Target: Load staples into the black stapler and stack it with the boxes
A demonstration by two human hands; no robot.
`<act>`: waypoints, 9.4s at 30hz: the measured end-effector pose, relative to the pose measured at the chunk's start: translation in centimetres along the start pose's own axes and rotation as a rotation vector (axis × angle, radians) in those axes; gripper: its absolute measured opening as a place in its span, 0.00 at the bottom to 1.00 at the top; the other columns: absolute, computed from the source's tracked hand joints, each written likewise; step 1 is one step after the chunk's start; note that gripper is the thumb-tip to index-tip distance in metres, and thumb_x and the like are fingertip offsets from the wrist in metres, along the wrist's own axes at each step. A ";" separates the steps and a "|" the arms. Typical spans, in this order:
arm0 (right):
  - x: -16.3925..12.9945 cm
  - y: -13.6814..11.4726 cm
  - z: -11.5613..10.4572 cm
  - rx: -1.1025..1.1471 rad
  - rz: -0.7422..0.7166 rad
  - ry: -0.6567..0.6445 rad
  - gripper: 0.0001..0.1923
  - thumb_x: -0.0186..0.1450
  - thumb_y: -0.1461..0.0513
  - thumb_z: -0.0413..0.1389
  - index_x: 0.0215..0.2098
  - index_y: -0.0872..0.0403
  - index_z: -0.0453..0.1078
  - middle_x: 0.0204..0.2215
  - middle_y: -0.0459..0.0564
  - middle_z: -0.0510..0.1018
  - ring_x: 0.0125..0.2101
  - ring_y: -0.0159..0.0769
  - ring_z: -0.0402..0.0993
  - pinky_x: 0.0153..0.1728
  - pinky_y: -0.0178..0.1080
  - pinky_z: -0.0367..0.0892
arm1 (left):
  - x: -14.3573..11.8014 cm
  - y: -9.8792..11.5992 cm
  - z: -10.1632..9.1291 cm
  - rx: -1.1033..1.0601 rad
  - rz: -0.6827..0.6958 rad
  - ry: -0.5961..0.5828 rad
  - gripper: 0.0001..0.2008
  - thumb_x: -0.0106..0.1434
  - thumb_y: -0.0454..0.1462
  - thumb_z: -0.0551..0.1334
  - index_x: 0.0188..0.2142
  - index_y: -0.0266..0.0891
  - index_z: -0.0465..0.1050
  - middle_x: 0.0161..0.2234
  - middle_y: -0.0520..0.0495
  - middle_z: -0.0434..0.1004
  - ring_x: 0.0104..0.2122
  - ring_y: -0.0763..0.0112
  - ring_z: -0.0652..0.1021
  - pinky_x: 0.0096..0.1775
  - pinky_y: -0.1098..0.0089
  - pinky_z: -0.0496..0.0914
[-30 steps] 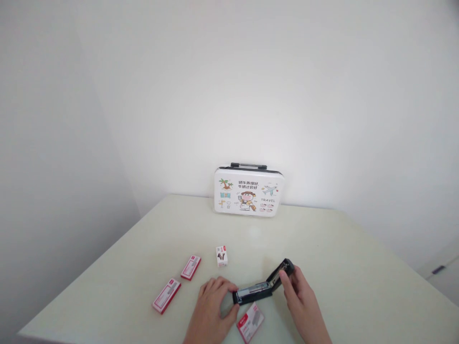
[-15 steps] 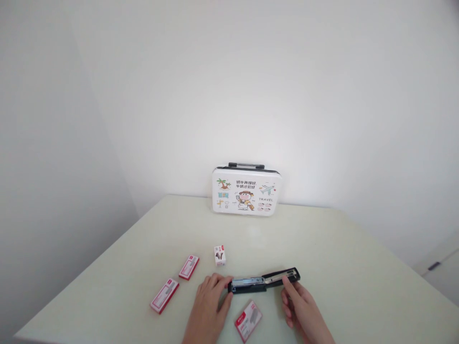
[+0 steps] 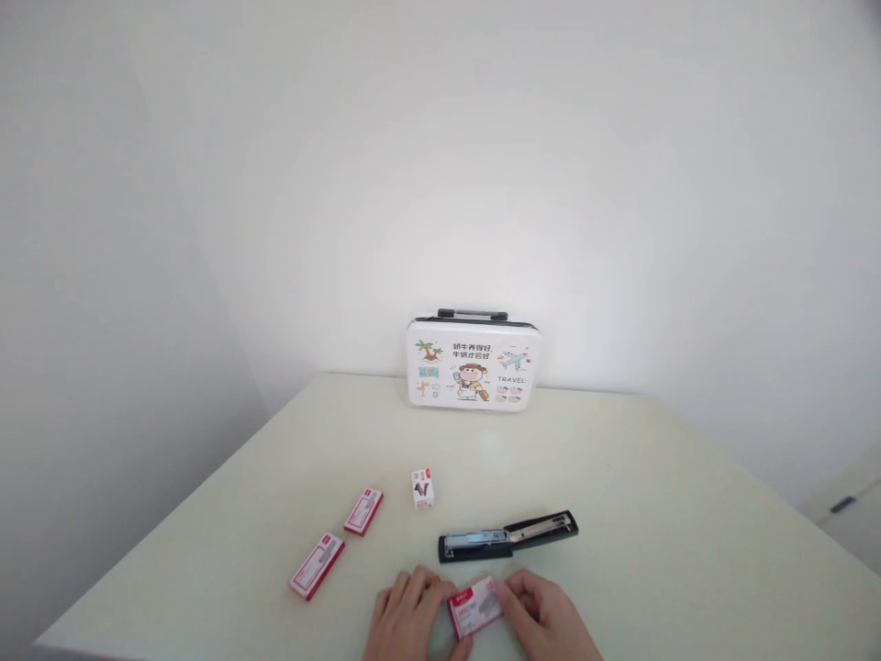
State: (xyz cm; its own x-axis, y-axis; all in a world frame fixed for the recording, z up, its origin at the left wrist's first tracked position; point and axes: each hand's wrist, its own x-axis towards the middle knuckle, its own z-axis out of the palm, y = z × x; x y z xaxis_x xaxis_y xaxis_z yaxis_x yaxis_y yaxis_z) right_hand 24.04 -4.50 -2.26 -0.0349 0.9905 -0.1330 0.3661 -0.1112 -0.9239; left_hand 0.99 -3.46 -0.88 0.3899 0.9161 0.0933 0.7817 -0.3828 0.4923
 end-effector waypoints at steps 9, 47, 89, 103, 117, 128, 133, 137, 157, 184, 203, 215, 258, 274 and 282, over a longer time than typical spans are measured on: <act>1.0 0.5 0.3 -0.106 0.034 -0.006 0.24 0.63 0.41 0.53 0.26 0.51 0.64 0.18 0.40 0.63 0.22 0.32 0.57 0.25 0.35 0.50 | 1.6 -0.6 -4.1 -0.144 0.085 -0.181 0.17 0.60 0.46 0.70 0.49 0.50 0.77 0.47 0.49 0.76 0.50 0.58 0.74 0.51 0.61 0.65; 3.0 -9.2 3.2 -0.275 -0.297 0.071 0.11 0.70 0.55 0.52 0.38 0.51 0.74 0.19 0.38 0.66 0.23 0.31 0.64 0.28 0.33 0.55 | 1.7 -1.7 -2.7 -0.152 0.087 -0.028 0.23 0.53 0.49 0.74 0.48 0.51 0.76 0.62 0.49 0.71 0.59 0.50 0.69 0.57 0.55 0.64; -1.1 0.0 -4.6 -0.321 0.082 0.071 0.17 0.59 0.51 0.60 0.41 0.50 0.66 0.18 0.37 0.66 0.22 0.34 0.66 0.26 0.35 0.57 | 1.8 -0.1 -1.0 -0.202 -0.041 0.225 0.14 0.68 0.48 0.59 0.44 0.43 0.76 0.36 0.46 0.77 0.38 0.61 0.76 0.44 0.63 0.70; 4.5 -5.7 -8.2 0.092 -0.238 0.007 0.18 0.62 0.48 0.64 0.41 0.51 0.72 0.26 0.41 0.69 0.28 0.32 0.62 0.29 0.35 0.56 | 5.0 -0.7 -2.0 -0.320 -0.052 0.097 0.11 0.63 0.39 0.64 0.45 0.50 0.79 0.45 0.50 0.77 0.48 0.60 0.74 0.50 0.63 0.64; 4.7 -9.7 -0.8 -0.571 -0.282 -0.057 0.09 0.53 0.65 0.64 0.33 0.49 0.75 0.23 0.38 0.71 0.27 0.31 0.66 0.28 0.33 0.50 | 4.4 -1.1 -1.4 -0.269 0.012 0.126 0.08 0.66 0.41 0.64 0.44 0.49 0.78 0.44 0.49 0.76 0.46 0.59 0.74 0.47 0.63 0.64; 3.6 -8.0 -4.1 -0.334 -0.228 0.016 0.10 0.59 0.59 0.62 0.40 0.47 0.81 0.33 0.45 0.77 0.33 0.37 0.71 0.36 0.36 0.62 | 3.5 0.5 0.2 -0.323 0.089 0.118 0.25 0.56 0.47 0.71 0.53 0.46 0.75 0.51 0.42 0.74 0.50 0.52 0.74 0.51 0.57 0.69; 2.6 -7.6 -4.7 -0.272 -0.253 -0.029 0.13 0.62 0.53 0.63 0.43 0.47 0.81 0.30 0.43 0.68 0.32 0.36 0.67 0.35 0.37 0.61 | 3.7 0.8 -0.5 -0.392 0.069 0.199 0.16 0.71 0.45 0.58 0.56 0.50 0.73 0.53 0.44 0.74 0.53 0.59 0.73 0.55 0.58 0.67; 2.3 -7.2 -4.3 -0.136 -0.277 -0.053 0.18 0.62 0.48 0.64 0.45 0.47 0.80 0.30 0.43 0.66 0.32 0.37 0.64 0.34 0.38 0.60 | 3.8 0.8 -1.1 -0.409 0.081 0.124 0.18 0.66 0.46 0.65 0.54 0.52 0.75 0.51 0.47 0.78 0.50 0.58 0.75 0.52 0.59 0.68; 2.5 -4.5 -3.7 0.471 -0.210 0.094 0.24 0.62 0.48 0.65 0.53 0.47 0.78 0.43 0.49 0.79 0.48 0.44 0.71 0.53 0.43 0.64 | 3.3 0.3 -0.3 -0.571 -0.049 0.181 0.22 0.67 0.52 0.61 0.55 0.46 0.74 0.51 0.44 0.79 0.49 0.58 0.76 0.54 0.60 0.69; 1.4 -1.8 -3.4 1.233 0.009 0.239 0.20 0.61 0.52 0.68 0.51 0.43 0.78 0.35 0.43 0.79 0.33 0.33 0.73 0.39 0.37 0.76 | 3.4 -0.1 -0.1 -0.452 -0.054 0.159 0.17 0.67 0.46 0.60 0.52 0.46 0.74 0.48 0.45 0.78 0.48 0.57 0.76 0.52 0.60 0.69; 1.8 -6.6 -1.7 -0.061 -0.396 0.068 0.16 0.69 0.51 0.58 0.51 0.45 0.77 0.39 0.48 0.71 0.42 0.42 0.69 0.46 0.42 0.66 | 3.6 -0.3 -0.1 -0.495 -0.019 0.135 0.17 0.66 0.45 0.61 0.53 0.46 0.74 0.50 0.44 0.78 0.50 0.56 0.75 0.54 0.58 0.67; 2.5 -6.6 -1.4 -0.380 -0.400 0.168 0.14 0.64 0.59 0.62 0.48 0.43 0.77 0.42 0.49 0.72 0.46 0.45 0.68 0.50 0.44 0.65 | 3.5 -0.3 0.4 -0.483 -0.025 0.180 0.19 0.69 0.43 0.57 0.56 0.44 0.70 0.52 0.42 0.76 0.51 0.57 0.75 0.55 0.57 0.68; 0.5 -2.4 3.1 0.036 -0.207 0.248 0.28 0.68 0.45 0.55 0.57 0.55 0.74 0.37 0.51 0.77 0.34 0.40 0.75 0.37 0.38 0.72 | 1.0 -0.2 -2.0 -0.156 0.104 0.019 0.38 0.49 0.36 0.68 0.62 0.47 0.68 0.59 0.46 0.73 0.57 0.54 0.70 0.60 0.55 0.63; -0.1 -2.7 3.4 0.109 -0.176 0.342 0.28 0.64 0.45 0.59 0.54 0.55 0.74 0.32 0.48 0.75 0.31 0.39 0.73 0.34 0.37 0.72 | -3.4 -9.6 -3.2 0.280 -0.159 0.503 0.25 0.65 0.42 0.59 0.62 0.51 0.69 0.68 0.49 0.62 0.65 0.48 0.62 0.61 0.43 0.61; 0.2 -2.7 4.3 0.153 -0.173 0.433 0.33 0.61 0.38 0.57 0.51 0.54 0.76 0.30 0.47 0.74 0.29 0.39 0.72 0.29 0.37 0.69 | -1.8 -11.3 -6.5 0.203 -0.110 0.345 0.31 0.68 0.47 0.59 0.68 0.50 0.57 0.60 0.44 0.70 0.56 0.55 0.71 0.56 0.52 0.68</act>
State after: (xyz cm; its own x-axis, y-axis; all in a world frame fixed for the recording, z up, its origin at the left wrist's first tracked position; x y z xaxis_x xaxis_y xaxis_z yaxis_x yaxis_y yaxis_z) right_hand 19.05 -4.40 -1.35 0.3190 0.9344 0.1584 0.2469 0.0794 -0.9658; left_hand -11.72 0.00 -0.97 0.1398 0.9257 0.3515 0.9031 -0.2647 0.3381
